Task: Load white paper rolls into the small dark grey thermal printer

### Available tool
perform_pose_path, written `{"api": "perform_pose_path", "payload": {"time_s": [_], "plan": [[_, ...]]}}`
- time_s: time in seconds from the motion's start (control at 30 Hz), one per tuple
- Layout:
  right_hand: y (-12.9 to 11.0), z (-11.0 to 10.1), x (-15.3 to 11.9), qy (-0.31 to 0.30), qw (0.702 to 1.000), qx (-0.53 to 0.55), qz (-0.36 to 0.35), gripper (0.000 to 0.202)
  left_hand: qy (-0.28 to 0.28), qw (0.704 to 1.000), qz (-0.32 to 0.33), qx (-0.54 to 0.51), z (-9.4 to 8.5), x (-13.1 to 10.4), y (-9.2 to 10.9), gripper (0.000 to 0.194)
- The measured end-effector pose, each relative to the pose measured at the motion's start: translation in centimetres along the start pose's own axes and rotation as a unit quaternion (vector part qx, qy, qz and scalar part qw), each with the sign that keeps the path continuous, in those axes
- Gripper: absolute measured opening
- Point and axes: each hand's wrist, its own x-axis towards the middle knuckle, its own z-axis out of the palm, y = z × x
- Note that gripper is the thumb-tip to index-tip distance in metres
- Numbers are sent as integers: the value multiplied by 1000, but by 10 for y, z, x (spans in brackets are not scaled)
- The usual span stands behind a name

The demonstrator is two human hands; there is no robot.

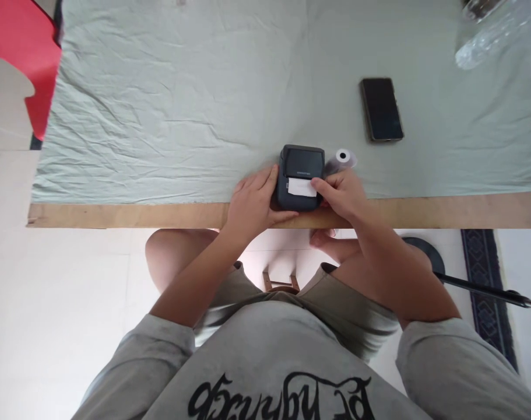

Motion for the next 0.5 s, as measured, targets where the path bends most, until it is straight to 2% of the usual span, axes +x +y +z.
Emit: {"api": "perform_pose_path", "payload": {"time_s": [0.13,0.23,0.3,0.4,0.5], "plan": [[-9,-3,-5,-1,1000,-8,7,52,-3,1000,-4,16,0,-3,4,103],[-16,-6,-10,2,998,-56,4,54,4,1000,0,17,0,-4,3,101],[-23,-9,-13,40,991,-127,-23,55,6,1000,2,8,-1,-3,2,100],[-36,-14,-16,136,962,-229,-59,50,9,1000,3,-7,-2,-3,1,102],[-49,-20,-13,184,951,-239,-66,32,10,1000,5,-14,-3,-3,1,101]]}}
